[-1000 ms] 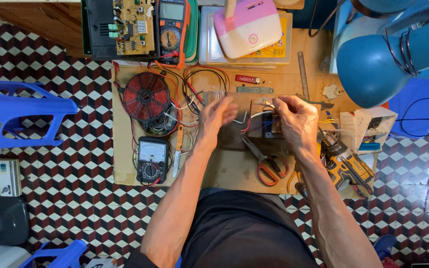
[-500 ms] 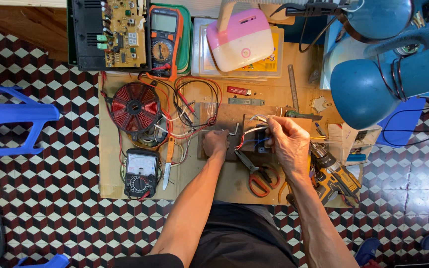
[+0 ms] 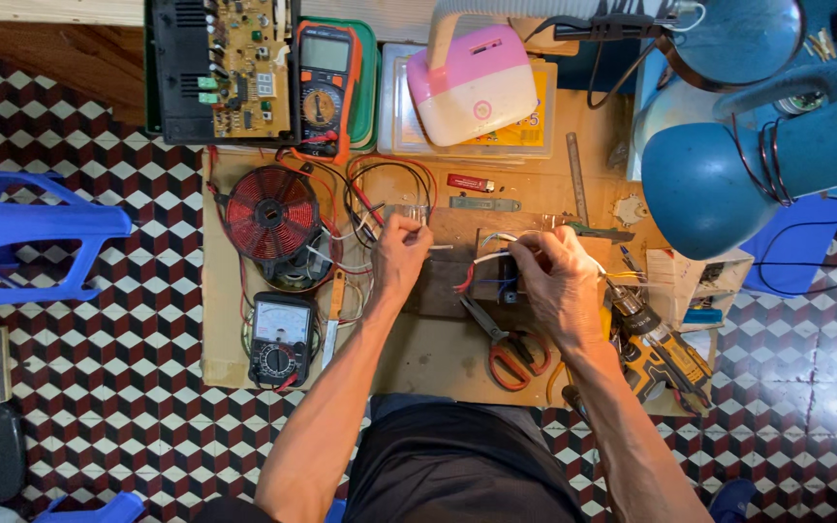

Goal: The person uses a multimeter to test electrical continuity and resistance on a small transformer and its attached wires. They adjust the multimeter dial, connect the probes to different wire ends, and observe the readings on the display.

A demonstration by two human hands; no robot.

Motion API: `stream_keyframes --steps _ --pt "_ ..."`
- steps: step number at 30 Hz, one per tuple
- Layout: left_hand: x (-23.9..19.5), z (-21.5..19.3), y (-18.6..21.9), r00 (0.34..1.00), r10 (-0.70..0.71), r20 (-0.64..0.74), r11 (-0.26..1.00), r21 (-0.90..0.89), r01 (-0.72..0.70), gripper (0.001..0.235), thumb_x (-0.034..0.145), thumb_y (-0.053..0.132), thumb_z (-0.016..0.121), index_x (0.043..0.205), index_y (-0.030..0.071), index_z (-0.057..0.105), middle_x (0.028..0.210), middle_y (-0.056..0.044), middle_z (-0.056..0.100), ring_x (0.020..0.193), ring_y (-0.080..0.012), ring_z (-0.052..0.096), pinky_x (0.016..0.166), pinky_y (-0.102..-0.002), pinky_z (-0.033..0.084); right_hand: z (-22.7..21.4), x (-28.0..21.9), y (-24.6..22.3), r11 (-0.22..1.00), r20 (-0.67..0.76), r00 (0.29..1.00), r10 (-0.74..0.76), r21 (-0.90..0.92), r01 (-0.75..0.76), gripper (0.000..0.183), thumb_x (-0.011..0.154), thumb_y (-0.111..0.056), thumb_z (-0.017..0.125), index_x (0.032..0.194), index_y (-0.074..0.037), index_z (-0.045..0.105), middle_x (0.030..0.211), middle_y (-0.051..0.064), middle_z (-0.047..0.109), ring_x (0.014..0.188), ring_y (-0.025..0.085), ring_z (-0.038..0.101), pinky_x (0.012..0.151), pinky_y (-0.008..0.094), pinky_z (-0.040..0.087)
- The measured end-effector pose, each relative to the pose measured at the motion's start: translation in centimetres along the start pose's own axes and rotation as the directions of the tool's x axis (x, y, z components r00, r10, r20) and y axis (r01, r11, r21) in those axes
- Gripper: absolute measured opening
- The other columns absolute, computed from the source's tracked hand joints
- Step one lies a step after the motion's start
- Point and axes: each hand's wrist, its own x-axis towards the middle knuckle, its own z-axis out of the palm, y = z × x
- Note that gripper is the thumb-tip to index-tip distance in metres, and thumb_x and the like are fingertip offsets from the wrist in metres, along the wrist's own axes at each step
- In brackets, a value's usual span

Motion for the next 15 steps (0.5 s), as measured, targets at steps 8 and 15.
stream_keyframes --steps 8,15 --pt "-0.5 -2.8 10.0 0.937 -0.025 0.347 0.932 -0.331 0.147 0.025 0.096 0.022 0.068 0.113 0.004 0.064 0.09 -0.006 0.069 0.06 -0.012 0.064 0.05 -0.024 0.054 1.0 3.3 1.9 0.998 -0.052 0.997 -0.052 0.041 0.054 0.019 0.099 -0.017 0.073 0.1 0.001 0.069 0.087 0.011 0.064 0.073 0.017 0.06 0.066 0.033 0.051" --pt "-1.9 -0.1 11.6 0.846 -0.101 0.523 0.851 -0.396 0.346 0.031 0.096 0.023 0.068 0.118 0.0 0.066 0.096 -0.006 0.07 0.073 -0.0109 0.069 0.063 -0.024 0.06 1.4 3.0 2.5 0.95 0.044 0.976 0.211 0.227 -0.216 0.023 0.099 -0.024 0.07 0.1 -0.001 0.069 0.075 0.004 0.062 0.067 0.009 0.053 0.06 0.027 0.047"
